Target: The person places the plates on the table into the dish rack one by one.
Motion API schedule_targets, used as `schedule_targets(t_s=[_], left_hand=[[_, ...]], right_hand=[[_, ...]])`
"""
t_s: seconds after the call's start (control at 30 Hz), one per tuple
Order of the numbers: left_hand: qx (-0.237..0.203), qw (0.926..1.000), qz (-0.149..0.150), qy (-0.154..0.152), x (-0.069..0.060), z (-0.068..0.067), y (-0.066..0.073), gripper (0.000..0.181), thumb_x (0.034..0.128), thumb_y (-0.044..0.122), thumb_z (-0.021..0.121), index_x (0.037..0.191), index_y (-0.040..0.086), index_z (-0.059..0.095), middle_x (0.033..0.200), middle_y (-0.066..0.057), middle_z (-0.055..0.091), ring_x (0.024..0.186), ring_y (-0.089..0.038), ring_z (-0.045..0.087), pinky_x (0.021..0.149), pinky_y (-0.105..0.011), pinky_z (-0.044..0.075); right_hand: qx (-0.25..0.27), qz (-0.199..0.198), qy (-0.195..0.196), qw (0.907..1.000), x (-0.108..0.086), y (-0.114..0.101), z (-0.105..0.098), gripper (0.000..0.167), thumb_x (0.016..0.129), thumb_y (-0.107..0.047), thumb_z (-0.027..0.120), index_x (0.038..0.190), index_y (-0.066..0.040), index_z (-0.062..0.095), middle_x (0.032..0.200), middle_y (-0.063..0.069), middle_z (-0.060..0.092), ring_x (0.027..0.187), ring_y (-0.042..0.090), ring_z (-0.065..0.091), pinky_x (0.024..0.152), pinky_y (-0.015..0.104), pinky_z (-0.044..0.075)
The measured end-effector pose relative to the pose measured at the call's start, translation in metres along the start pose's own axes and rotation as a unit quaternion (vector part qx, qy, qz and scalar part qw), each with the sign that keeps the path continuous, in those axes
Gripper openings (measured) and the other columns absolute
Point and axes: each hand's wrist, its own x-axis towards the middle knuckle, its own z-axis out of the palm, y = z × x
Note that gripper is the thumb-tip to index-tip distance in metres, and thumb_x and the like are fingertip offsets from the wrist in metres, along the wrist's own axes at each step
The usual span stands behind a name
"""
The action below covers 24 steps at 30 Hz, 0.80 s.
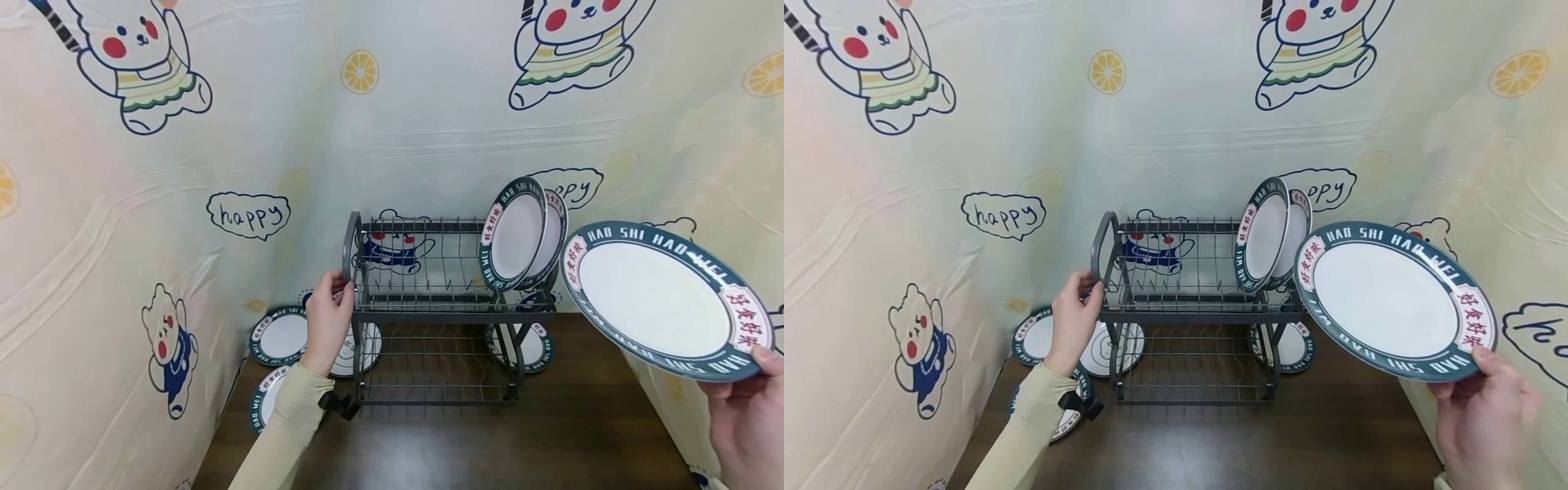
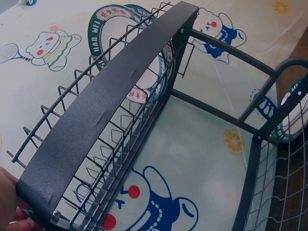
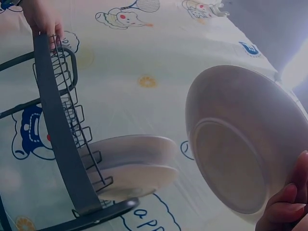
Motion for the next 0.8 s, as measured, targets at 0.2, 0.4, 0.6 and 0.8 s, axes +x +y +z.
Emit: schedule_targets(t_s=[0.2, 0.4, 0.6, 0.8], left_hand=[[0.005, 1.0000, 0.000, 0.000, -0.001, -0.001, 0.000, 0.020, 0.1034, 0.007, 0.060, 0.121, -0.001, 0.063, 0.113, -0.017, 0.068, 0.106, -0.029, 0.070, 0.095, -0.040, 0.060], [0.006, 1.0000, -0.002, -0.004, 0.000, -0.001, 0.000, 0.021, 0.1039, 0.007, 0.060, 0.123, -0.002, 0.062, 0.115, -0.018, 0.068, 0.107, -0.030, 0.069, 0.096, -0.042, 0.060], [0.008, 0.9999, -0.003, -0.010, 0.000, 0.001, 0.000, 0.022, 0.1045, 0.008, 0.060, 0.124, -0.001, 0.062, 0.116, -0.017, 0.068, 0.109, -0.029, 0.069, 0.097, -0.042, 0.060], [0.008, 0.9999, -0.004, -0.010, -0.001, 0.001, 0.001, 0.021, 0.1040, 0.007, 0.060, 0.123, -0.001, 0.062, 0.115, -0.017, 0.068, 0.108, -0.029, 0.069, 0.097, -0.041, 0.060]], right_hand=[[0.007, 0.005, -0.019, 0.9998, 0.005, 0.003, 0.013, 0.039, 0.110, -0.006, 0.019, 0.124, 0.011, 0.051, 0.089, 0.029, 0.071, 0.047, 0.021, 0.049, 0.046, 0.024, 0.016], [-0.036, -0.002, -0.019, 0.9992, 0.011, 0.003, 0.027, 0.038, 0.111, -0.005, 0.021, 0.124, 0.011, 0.052, 0.089, 0.026, 0.073, 0.047, 0.019, 0.048, 0.044, 0.023, 0.017], [-0.065, 0.011, -0.022, 0.9976, 0.017, 0.002, 0.034, 0.038, 0.113, -0.009, 0.023, 0.129, 0.007, 0.053, 0.094, 0.024, 0.074, 0.048, 0.018, 0.051, 0.042, 0.023, 0.022], [-0.092, 0.018, -0.035, 0.9950, 0.026, 0.002, 0.042, 0.036, 0.113, -0.010, 0.025, 0.131, 0.005, 0.052, 0.096, 0.022, 0.074, 0.052, 0.016, 0.054, 0.043, 0.021, 0.020]])
